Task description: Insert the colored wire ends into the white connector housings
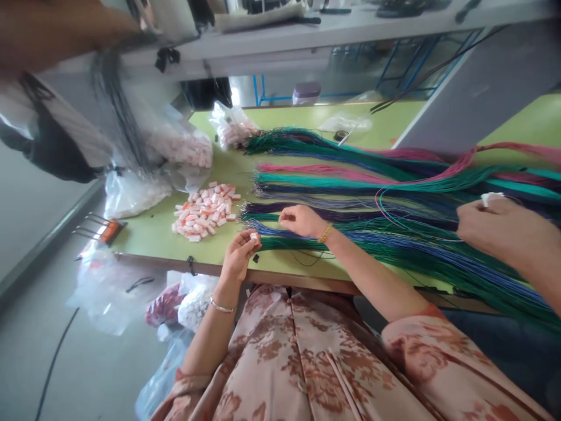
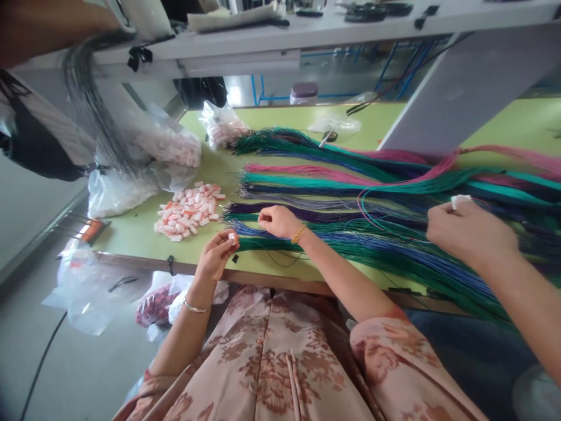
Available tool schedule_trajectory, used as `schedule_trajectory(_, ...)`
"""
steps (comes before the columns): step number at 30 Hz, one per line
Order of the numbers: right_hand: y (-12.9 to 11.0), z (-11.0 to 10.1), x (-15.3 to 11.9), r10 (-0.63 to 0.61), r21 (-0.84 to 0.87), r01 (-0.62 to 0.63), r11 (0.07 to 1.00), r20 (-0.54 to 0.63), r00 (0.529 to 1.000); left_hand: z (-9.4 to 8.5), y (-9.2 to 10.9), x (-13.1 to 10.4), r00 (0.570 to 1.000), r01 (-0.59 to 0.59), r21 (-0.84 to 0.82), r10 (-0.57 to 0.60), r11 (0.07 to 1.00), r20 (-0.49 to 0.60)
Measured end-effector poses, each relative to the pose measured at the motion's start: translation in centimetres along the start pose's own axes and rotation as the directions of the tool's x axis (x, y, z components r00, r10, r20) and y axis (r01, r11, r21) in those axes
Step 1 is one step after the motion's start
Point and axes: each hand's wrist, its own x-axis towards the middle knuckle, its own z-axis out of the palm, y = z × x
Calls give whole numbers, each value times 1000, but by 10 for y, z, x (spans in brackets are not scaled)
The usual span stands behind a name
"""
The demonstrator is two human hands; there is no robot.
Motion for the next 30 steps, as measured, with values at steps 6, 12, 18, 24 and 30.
schedule_trajectory(6,-1,31,12,36,-244,-22,970,51,998,-4,-5,-3,1000,-12,-17,12,1000,-11)
schedule_trajectory(12,7,25,11,-40,-108,41,993,17,999,-2,-4,-3,1000,-18,-35,17,999,-17)
schedule_trajectory(18,13,21,14,6,86,2,996,-94,996,1,-3,-1,999,-40,-31,41,999,15)
schedule_trajectory(24,6,18,23,89,350,-56,935,-76,993,13,1,2,999,-11,-70,14,997,47)
schedule_trajectory(30,-21,17,30,22,411,-26,911,15,1000,19,2,6,998,27,-143,-19,989,62)
